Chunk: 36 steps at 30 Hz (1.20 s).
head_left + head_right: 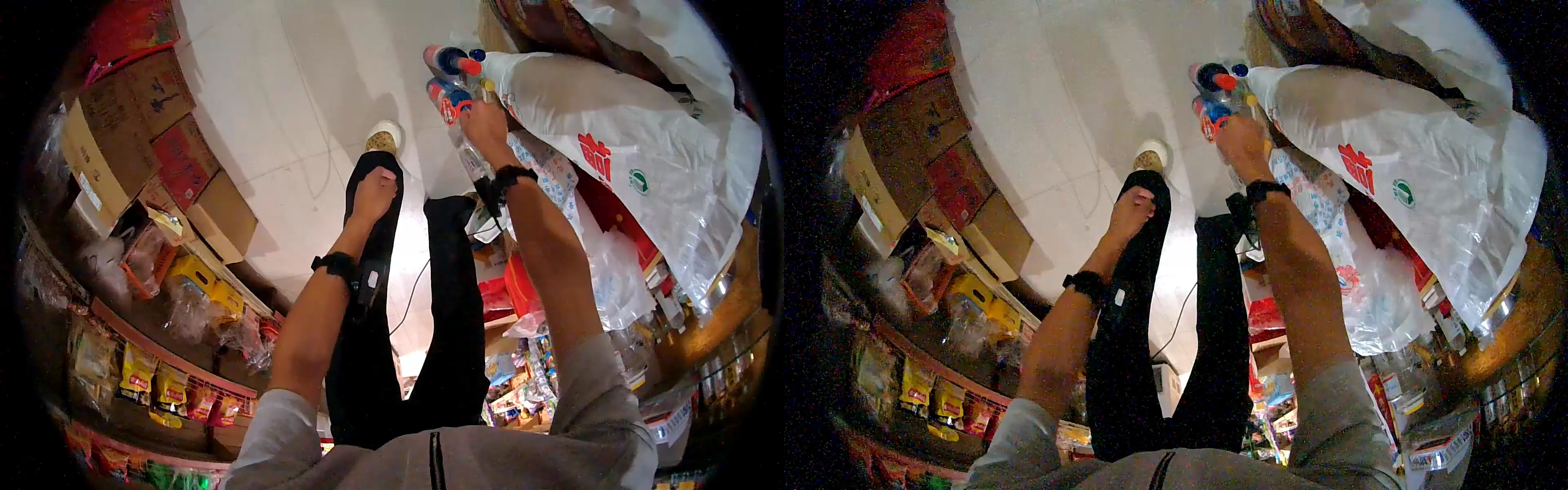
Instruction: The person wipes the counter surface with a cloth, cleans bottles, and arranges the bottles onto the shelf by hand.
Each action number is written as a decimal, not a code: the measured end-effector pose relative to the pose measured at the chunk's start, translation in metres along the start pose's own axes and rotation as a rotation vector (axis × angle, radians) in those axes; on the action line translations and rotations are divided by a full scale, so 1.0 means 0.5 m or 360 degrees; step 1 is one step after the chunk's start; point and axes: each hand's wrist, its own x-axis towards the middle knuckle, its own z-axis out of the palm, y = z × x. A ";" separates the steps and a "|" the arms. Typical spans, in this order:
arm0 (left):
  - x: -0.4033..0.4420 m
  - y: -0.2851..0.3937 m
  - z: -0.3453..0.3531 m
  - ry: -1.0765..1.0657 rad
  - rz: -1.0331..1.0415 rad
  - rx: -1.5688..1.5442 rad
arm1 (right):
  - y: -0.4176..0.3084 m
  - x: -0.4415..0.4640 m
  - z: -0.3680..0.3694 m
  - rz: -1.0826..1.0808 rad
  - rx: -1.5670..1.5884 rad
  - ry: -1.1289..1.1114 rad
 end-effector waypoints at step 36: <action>-0.927 1.058 0.754 -0.0586 0.2254 0.1093 | 0.570 -1.193 -0.987 0.0269 0.1417 0.1528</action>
